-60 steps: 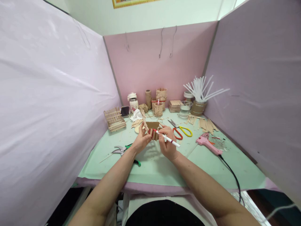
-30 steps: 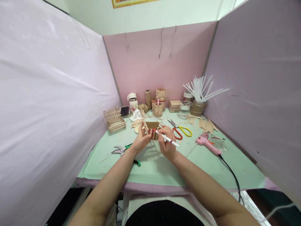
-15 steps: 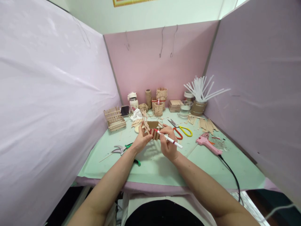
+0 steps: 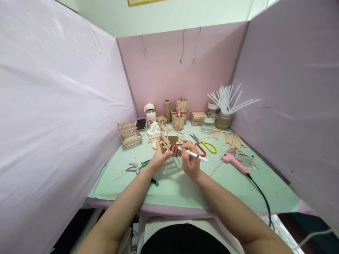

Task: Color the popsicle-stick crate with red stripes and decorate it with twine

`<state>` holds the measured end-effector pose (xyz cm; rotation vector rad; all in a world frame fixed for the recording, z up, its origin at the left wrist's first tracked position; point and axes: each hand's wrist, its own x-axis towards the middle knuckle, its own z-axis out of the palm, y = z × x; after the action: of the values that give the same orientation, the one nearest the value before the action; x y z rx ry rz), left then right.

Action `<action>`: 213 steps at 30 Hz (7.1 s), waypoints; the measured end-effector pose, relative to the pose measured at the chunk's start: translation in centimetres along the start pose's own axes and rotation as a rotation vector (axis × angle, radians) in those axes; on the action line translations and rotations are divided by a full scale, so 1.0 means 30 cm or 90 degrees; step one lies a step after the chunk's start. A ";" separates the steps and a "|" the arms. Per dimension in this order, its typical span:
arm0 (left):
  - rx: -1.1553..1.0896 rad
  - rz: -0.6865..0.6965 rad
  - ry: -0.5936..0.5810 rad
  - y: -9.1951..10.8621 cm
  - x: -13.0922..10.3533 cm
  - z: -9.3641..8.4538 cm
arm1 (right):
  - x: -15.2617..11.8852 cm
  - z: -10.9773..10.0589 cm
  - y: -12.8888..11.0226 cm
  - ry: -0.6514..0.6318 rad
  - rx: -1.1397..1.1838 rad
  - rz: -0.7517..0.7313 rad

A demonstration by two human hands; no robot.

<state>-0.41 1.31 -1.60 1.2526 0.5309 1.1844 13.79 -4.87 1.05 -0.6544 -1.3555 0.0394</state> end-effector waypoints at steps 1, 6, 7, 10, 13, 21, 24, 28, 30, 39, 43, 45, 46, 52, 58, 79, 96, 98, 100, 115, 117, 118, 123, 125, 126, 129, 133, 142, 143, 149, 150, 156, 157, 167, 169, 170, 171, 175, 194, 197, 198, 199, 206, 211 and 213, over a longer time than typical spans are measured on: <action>-0.006 -0.001 0.004 0.001 -0.001 0.002 | 0.002 -0.001 -0.004 -0.010 -0.010 -0.021; -0.064 -0.016 0.035 0.027 -0.010 0.023 | 0.011 -0.004 -0.018 -0.038 -0.039 -0.073; -0.085 -0.022 0.039 0.036 -0.011 0.028 | 0.010 -0.005 -0.018 -0.039 -0.039 -0.075; -0.146 -0.050 0.046 0.062 -0.014 0.041 | 0.005 -0.006 -0.010 -0.030 -0.044 -0.064; -0.182 -0.070 0.050 0.077 -0.010 0.042 | -0.001 -0.006 0.000 -0.020 -0.060 -0.055; -0.236 -0.102 0.072 0.089 -0.004 0.035 | 0.006 -0.006 -0.011 -0.052 -0.097 -0.107; -0.226 -0.098 0.090 0.091 -0.004 0.041 | 0.013 -0.005 -0.018 -0.091 -0.124 -0.150; -0.208 -0.082 0.080 0.084 -0.002 0.044 | 0.012 0.001 -0.021 -0.133 -0.155 -0.175; -0.206 -0.076 0.072 0.079 -0.002 0.042 | 0.009 0.004 -0.019 -0.139 -0.161 -0.172; -0.186 -0.081 0.077 0.078 -0.004 0.040 | 0.007 0.006 -0.013 -0.154 -0.166 -0.156; -0.190 -0.080 0.084 0.072 -0.001 0.037 | 0.006 0.007 -0.013 -0.153 -0.175 -0.156; -0.188 -0.080 0.087 0.066 0.001 0.034 | 0.005 0.007 -0.011 -0.154 -0.178 -0.156; -0.188 -0.080 0.087 0.064 0.002 0.032 | 0.004 0.007 -0.009 -0.158 -0.178 -0.155; -0.189 -0.080 0.083 0.062 0.002 0.032 | 0.003 0.010 -0.009 -0.165 -0.170 -0.156; -0.182 -0.094 0.086 0.084 -0.007 0.046 | 0.005 0.009 -0.014 -0.159 -0.168 -0.152; -0.185 -0.096 0.070 0.081 -0.010 0.043 | 0.002 0.009 -0.017 -0.169 -0.175 -0.132; -0.187 -0.093 0.078 0.079 -0.009 0.042 | 0.008 0.007 -0.022 -0.159 -0.178 -0.137; -0.189 -0.089 0.070 0.080 -0.010 0.043 | 0.008 0.007 -0.023 -0.165 -0.180 -0.138; -0.188 -0.089 0.068 0.082 -0.011 0.045 | 0.008 0.007 -0.024 -0.162 -0.179 -0.141; -0.193 -0.098 0.073 0.085 -0.011 0.045 | 0.003 0.009 -0.021 -0.153 -0.185 -0.123; -0.189 -0.099 0.071 0.086 -0.011 0.045 | 0.005 0.009 -0.021 -0.159 -0.177 -0.129; -0.188 -0.099 0.073 0.086 -0.011 0.046 | 0.005 0.009 -0.022 -0.158 -0.173 -0.132; -0.190 -0.096 0.085 0.088 -0.010 0.049 | 0.006 0.008 -0.021 -0.142 -0.181 -0.129; -0.189 -0.098 0.084 0.088 -0.009 0.050 | 0.005 0.009 -0.021 -0.156 -0.187 -0.124; -0.190 -0.097 0.083 0.087 -0.009 0.050 | 0.004 0.009 -0.021 -0.165 -0.188 -0.122; -0.194 -0.096 0.086 0.085 -0.009 0.050 | 0.001 0.008 -0.021 -0.172 -0.188 -0.118; -0.195 -0.098 0.096 0.081 -0.009 0.048 | 0.002 0.007 -0.020 -0.145 -0.188 -0.115; -0.172 -0.085 0.108 0.081 -0.010 0.054 | 0.009 0.004 -0.028 -0.154 -0.199 -0.122; -0.167 -0.082 0.111 0.081 -0.010 0.054 | 0.009 0.004 -0.027 -0.149 -0.203 -0.121; -0.131 -0.065 0.119 0.077 -0.008 0.053 | 0.009 0.005 -0.025 -0.143 -0.232 -0.110; -0.128 -0.063 0.122 0.076 -0.007 0.052 | 0.010 0.005 -0.026 -0.142 -0.237 -0.108; -0.126 -0.052 0.135 0.076 -0.007 0.055 | 0.010 0.009 -0.026 -0.147 -0.254 -0.117; -0.126 -0.052 0.136 0.077 -0.007 0.055 | 0.010 0.009 -0.027 -0.151 -0.254 -0.116; -0.123 -0.055 0.152 0.071 -0.004 0.050 | 0.010 0.007 -0.030 -0.155 -0.258 -0.108; -0.117 -0.053 0.157 0.070 -0.003 0.050 | 0.010 0.008 -0.028 -0.156 -0.259 -0.116; -0.116 -0.052 0.158 0.070 -0.003 0.051 | 0.010 0.008 -0.027 -0.157 -0.260 -0.119; -0.116 -0.050 0.158 0.070 -0.003 0.052 | 0.010 0.009 -0.027 -0.160 -0.260 -0.120; -0.121 -0.048 0.157 0.075 -0.004 0.057 | 0.009 0.009 -0.028 -0.171 -0.253 -0.112; -0.119 -0.051 0.162 0.082 -0.007 0.062 | 0.010 0.008 -0.030 -0.183 -0.247 -0.101; -0.116 -0.054 0.160 0.080 -0.006 0.059 | 0.010 0.009 -0.029 -0.168 -0.241 -0.100; -0.117 -0.054 0.161 0.079 -0.006 0.058 | 0.010 0.009 -0.028 -0.169 -0.243 -0.097; -0.120 -0.054 0.162 0.078 -0.006 0.058 | 0.009 0.009 -0.028 -0.175 -0.247 -0.094; -0.118 -0.050 0.168 0.078 -0.005 0.059 | 0.008 0.006 -0.027 -0.158 -0.247 -0.097; -0.120 -0.048 0.168 0.075 -0.005 0.057 | 0.009 0.008 -0.023 -0.150 -0.258 -0.102; -0.118 -0.049 0.165 0.075 -0.006 0.057 | 0.009 0.010 -0.022 -0.149 -0.262 -0.104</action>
<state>0.11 0.14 0.92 0.9192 0.6383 1.3081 13.36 -5.20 1.60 -0.9006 -1.6582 -0.3111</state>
